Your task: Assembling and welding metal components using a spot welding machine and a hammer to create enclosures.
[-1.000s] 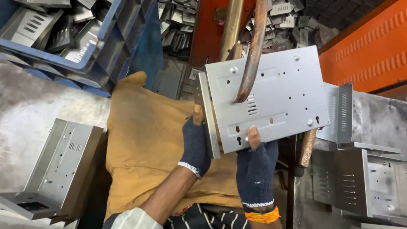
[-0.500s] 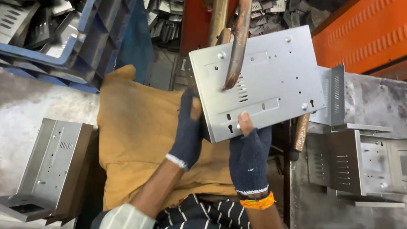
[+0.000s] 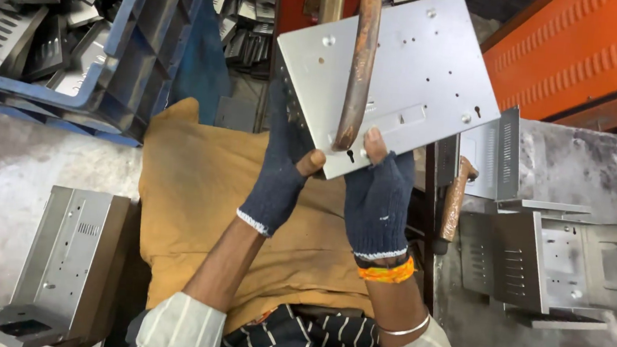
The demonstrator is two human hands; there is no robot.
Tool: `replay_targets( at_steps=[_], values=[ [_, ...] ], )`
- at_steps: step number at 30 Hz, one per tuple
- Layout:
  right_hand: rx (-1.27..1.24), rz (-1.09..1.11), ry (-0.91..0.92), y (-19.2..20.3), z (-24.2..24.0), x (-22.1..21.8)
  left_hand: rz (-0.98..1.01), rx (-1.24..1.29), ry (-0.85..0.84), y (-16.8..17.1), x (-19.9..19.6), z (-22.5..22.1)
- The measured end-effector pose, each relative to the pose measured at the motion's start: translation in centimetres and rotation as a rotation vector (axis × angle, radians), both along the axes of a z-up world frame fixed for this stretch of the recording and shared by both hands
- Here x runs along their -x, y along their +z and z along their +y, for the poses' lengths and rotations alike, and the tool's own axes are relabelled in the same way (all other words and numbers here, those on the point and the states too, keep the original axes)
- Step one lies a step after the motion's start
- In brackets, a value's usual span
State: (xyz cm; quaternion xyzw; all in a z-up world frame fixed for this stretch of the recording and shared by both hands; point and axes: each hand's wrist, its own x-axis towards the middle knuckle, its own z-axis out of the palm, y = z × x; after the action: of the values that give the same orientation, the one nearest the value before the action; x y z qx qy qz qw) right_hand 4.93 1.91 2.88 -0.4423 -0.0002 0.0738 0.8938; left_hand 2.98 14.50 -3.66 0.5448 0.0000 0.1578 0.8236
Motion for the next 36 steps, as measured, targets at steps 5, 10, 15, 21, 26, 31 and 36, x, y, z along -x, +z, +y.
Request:
replay_targets(
  at_steps=[5, 10, 15, 21, 26, 31, 36],
  values=[
    [0.031, -0.008, -0.020, -0.7, 0.2, -1.6, -0.051, -0.014, 0.016, -1.5, -2.1, 0.3],
    [0.077, -0.100, -0.014, -1.3, 0.2, -2.4, -0.071, -0.036, 0.044, -1.9, -3.2, 0.6],
    [0.057, -0.044, 0.001, -1.1, 0.6, -2.4, -0.048, -0.002, 0.028, -2.2, -3.2, 0.7],
    [0.031, -0.079, -0.055, -2.5, 0.5, -2.6, -0.086, -0.028, 0.030, -2.6, -3.3, 0.6],
    [0.014, -0.116, -0.062, -2.5, 0.6, -2.3, -0.124, 0.026, 0.052, -3.1, -3.5, -0.1],
    [-0.093, -0.116, -0.061, -1.2, 0.8, -2.1, -0.098, 0.156, 0.024, -2.8, -3.3, -0.6],
    [-0.030, -0.095, 0.001, -0.8, -1.2, -0.8, -0.045, -0.304, 0.225, -10.5, -4.6, 0.0]
  ],
)
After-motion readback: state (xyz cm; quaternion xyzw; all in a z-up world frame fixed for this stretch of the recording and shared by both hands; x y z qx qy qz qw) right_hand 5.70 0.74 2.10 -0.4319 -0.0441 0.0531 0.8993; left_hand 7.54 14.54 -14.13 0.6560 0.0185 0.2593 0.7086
